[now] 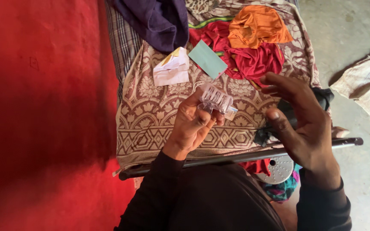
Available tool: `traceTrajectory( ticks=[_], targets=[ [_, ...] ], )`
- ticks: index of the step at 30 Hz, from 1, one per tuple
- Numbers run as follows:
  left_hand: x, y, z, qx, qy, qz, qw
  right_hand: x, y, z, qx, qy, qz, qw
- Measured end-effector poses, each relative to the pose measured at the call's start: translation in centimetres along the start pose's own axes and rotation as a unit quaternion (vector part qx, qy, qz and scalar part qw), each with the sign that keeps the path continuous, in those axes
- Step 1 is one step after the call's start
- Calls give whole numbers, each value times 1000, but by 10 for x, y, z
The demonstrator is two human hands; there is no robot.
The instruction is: The person picks up various small items from a bed, including a spool of wire, nail polish bottles, a charger, and a notebook, and places them onto a red shelf. The person handles each item individually, moving them from the bed to the shelf.
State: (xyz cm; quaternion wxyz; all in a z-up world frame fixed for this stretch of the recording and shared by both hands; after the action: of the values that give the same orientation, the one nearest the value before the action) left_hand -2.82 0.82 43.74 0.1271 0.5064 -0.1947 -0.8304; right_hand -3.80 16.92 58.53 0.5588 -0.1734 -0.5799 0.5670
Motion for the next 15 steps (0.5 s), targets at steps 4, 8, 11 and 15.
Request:
traceTrajectory(
  ticks=[4,8,11,15],
  targets=[
    [-18,-8,14,-11,38,37,999,13,1,-20,-4,16,55,998],
    [-41,-19,19,3,30,38,999,27,-2,-40,-6,32,87,996],
    [-50,-34,18,20,34,38,998,38,-5,-59,-13,57,85,995],
    [-62,-49,24,27,-6,51,998,51,-1,-85,-39,83,94,991]
  ],
)
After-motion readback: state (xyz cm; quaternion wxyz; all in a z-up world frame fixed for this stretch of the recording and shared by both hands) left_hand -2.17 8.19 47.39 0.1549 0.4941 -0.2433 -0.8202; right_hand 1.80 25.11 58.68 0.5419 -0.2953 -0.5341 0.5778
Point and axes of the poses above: each hand's wrist, its own z-axis towards the middle knuckle, its own x-axis out of the back of the hand, y = z × x, the point moved 10 cm from there along z, towards the middle knuckle, and after that the axes turned 5 degrees about -y, right-handed, at the moved point
